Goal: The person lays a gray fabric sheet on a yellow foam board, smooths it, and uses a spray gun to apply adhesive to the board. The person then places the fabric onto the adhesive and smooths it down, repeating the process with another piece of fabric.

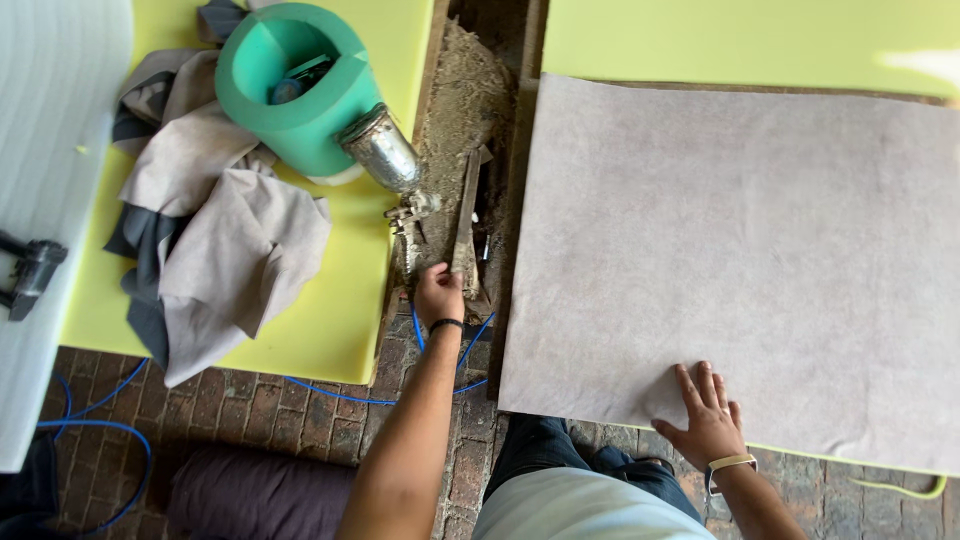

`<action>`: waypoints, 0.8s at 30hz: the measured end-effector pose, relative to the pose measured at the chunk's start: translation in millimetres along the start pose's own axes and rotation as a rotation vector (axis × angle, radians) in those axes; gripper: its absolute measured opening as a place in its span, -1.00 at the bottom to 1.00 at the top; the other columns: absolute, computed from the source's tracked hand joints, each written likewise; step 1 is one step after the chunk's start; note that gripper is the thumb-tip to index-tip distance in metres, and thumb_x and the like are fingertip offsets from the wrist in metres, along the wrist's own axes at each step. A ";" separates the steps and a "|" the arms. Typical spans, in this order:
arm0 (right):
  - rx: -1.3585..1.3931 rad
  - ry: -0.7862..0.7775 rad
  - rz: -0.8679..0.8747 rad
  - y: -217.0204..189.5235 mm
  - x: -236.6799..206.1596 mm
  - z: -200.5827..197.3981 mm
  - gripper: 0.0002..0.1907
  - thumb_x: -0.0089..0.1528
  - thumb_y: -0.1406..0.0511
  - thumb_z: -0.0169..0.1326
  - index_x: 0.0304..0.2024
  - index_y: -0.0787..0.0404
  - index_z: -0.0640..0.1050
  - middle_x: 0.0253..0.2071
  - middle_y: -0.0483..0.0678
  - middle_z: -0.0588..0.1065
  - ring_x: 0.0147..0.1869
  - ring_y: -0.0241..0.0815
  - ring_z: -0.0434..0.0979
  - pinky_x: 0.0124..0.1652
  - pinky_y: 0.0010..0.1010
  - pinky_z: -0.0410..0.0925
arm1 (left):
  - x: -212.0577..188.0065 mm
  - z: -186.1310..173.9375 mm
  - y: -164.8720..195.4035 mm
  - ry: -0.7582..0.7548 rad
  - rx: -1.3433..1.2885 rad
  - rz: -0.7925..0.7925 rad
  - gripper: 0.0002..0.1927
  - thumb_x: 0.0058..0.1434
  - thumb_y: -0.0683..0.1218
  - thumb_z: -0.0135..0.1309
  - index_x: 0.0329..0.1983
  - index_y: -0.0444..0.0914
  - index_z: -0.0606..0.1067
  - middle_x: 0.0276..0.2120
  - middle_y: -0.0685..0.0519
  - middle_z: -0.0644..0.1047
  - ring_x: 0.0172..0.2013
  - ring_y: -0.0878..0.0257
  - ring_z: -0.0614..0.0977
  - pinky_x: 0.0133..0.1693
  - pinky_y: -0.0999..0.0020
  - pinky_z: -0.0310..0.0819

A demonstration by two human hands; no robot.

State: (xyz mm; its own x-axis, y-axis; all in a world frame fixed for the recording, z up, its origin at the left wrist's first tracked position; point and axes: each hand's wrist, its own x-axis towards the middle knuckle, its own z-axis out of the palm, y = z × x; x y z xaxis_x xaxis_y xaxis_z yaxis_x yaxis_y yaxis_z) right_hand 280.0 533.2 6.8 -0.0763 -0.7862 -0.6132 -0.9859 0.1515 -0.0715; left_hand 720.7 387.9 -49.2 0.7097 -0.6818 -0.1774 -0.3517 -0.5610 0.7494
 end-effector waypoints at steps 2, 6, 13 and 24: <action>0.140 0.146 -0.065 16.4 -4.2 6.8 -0.11 0.12 -0.07 0.21 0.44 -0.33 0.14 0.61 -0.15 -0.14 0.66 -0.09 -0.23 0.48 -0.10 -0.09 | -11.7 -2.9 -8.6 0.125 -0.052 0.165 -0.83 0.16 -0.25 0.23 -0.18 -0.18 0.62 -0.21 0.05 0.68 -0.21 0.22 0.71 -0.16 0.32 0.64; 0.292 0.370 -0.184 46.0 -9.5 15.1 -0.36 0.13 0.12 0.19 0.30 -0.22 0.44 0.55 -0.15 0.14 0.62 -0.11 0.06 0.43 -0.20 0.12 | -12.8 -6.1 -11.5 0.106 -0.103 0.012 -0.86 0.17 -0.30 0.22 -0.29 -0.19 0.60 -0.25 0.04 0.67 -0.24 0.22 0.69 -0.19 0.29 0.66; 0.435 0.334 -0.118 49.6 -3.1 23.3 -0.43 0.16 0.16 0.21 0.26 -0.18 0.50 0.53 -0.15 0.17 0.61 -0.12 0.05 0.43 -0.18 0.09 | -10.0 7.2 6.8 0.195 -0.549 -0.292 -0.77 0.16 -0.37 0.18 -0.47 -0.18 0.50 -0.36 0.03 0.64 -0.35 0.31 0.66 -0.29 0.36 0.69; 0.423 0.339 -0.105 47.2 -5.2 25.1 -0.44 0.17 0.13 0.20 0.25 -0.20 0.49 0.54 -0.21 0.16 0.63 -0.15 0.02 0.45 -0.18 0.06 | -13.9 8.8 5.6 0.205 -0.813 -0.277 -0.73 0.17 -0.42 0.14 -0.49 -0.20 0.51 -0.38 0.02 0.64 -0.39 0.34 0.63 -0.38 0.45 0.59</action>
State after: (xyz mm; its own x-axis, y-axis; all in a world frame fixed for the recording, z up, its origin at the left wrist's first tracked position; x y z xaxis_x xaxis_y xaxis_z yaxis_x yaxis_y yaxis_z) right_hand 237.7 559.5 -13.1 -0.0936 -0.9484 -0.3030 -0.8501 0.2345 -0.4715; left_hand 703.5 390.0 -48.1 0.8281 -0.4296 -0.3601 0.3368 -0.1323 0.9323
